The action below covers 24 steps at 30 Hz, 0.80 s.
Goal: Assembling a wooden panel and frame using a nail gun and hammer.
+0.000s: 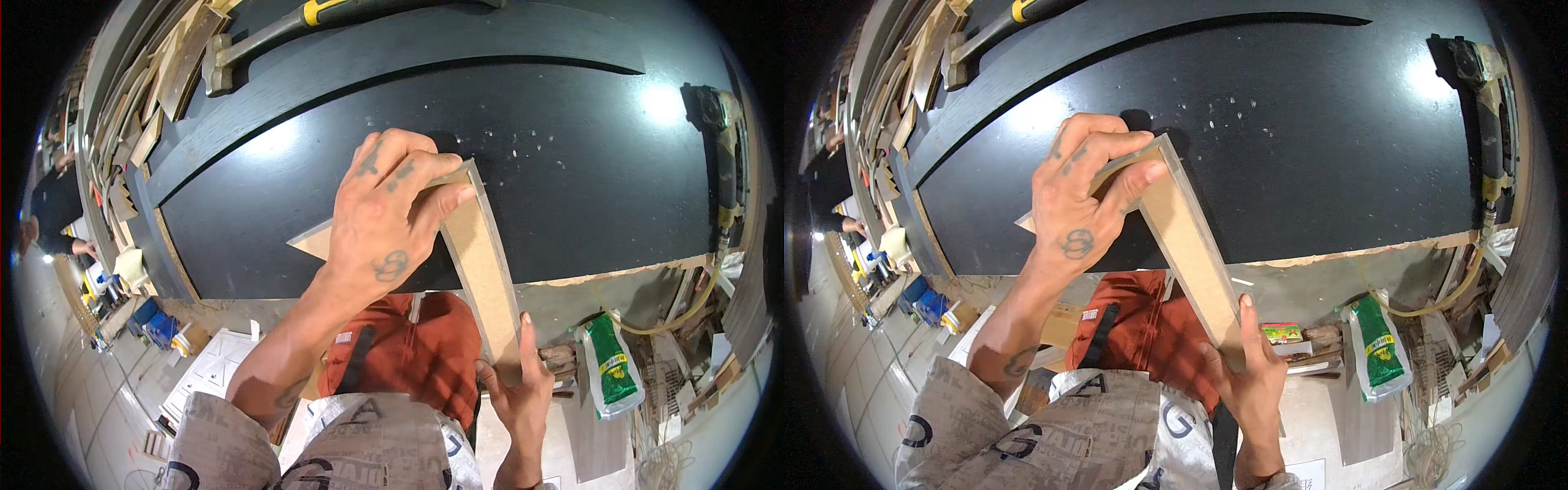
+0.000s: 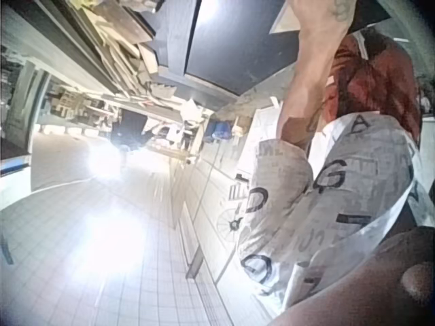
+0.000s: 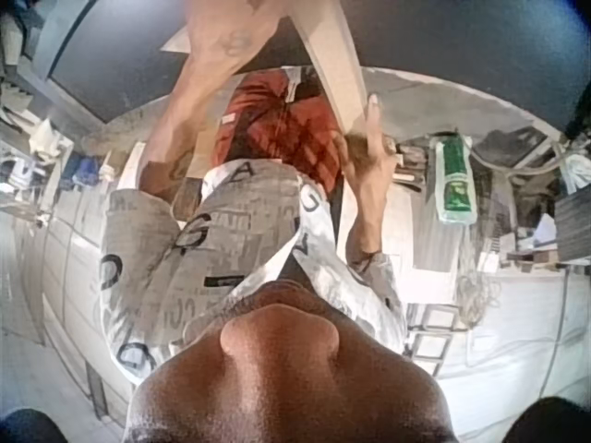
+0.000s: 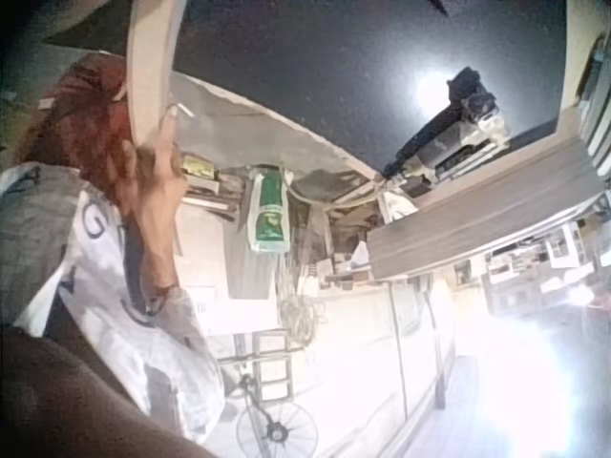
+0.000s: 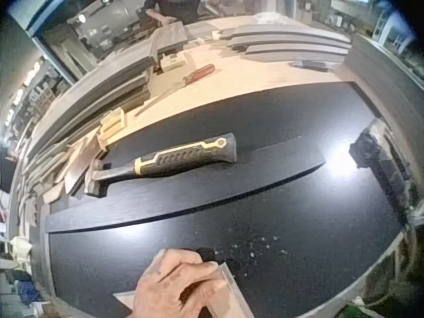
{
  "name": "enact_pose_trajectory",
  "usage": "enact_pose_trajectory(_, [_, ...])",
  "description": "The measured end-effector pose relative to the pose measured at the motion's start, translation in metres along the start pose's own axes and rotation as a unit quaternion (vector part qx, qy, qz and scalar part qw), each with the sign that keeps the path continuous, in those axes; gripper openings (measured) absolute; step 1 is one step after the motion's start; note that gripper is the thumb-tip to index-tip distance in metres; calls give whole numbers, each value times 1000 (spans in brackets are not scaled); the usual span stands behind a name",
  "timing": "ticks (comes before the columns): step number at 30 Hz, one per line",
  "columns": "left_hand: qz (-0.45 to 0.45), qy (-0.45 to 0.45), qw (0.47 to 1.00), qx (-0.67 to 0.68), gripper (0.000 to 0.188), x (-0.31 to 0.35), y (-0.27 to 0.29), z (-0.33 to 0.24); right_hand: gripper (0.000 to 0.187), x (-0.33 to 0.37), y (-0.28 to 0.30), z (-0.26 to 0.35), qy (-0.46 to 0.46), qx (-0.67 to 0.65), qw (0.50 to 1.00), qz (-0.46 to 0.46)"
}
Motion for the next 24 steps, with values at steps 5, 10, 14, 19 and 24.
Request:
enact_pose_trajectory(5, [23,20,999,-9,24,1,-5,-7,82,5,13,0,-24,-7,1000,19])
enact_pose_trajectory(10, [26,29,999,1,20,2,14,-5,54,-37,99,7,119,186,955,-196])
enact_pose_trajectory(14, [31,33,999,23,20,-2,1,-7,54,-110,249,-3,107,365,802,-461])
enact_pose_trajectory(19, [24,4,999,20,19,-5,0,-7,57,-162,299,-6,99,392,860,-313])
enact_pose_trajectory(24, [59,20,998,6,24,-2,5,-6,43,-63,265,29,103,57,965,-233])
Point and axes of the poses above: each hand's wrist, its own x-axis away from the middle knuckle, its own y-axis out of the back of the hand, z = x × y, the point moved 3 cm from there along -x, towards the middle knuckle, and after that the axes turned 12 degrees about z, right-handed, at the moved point
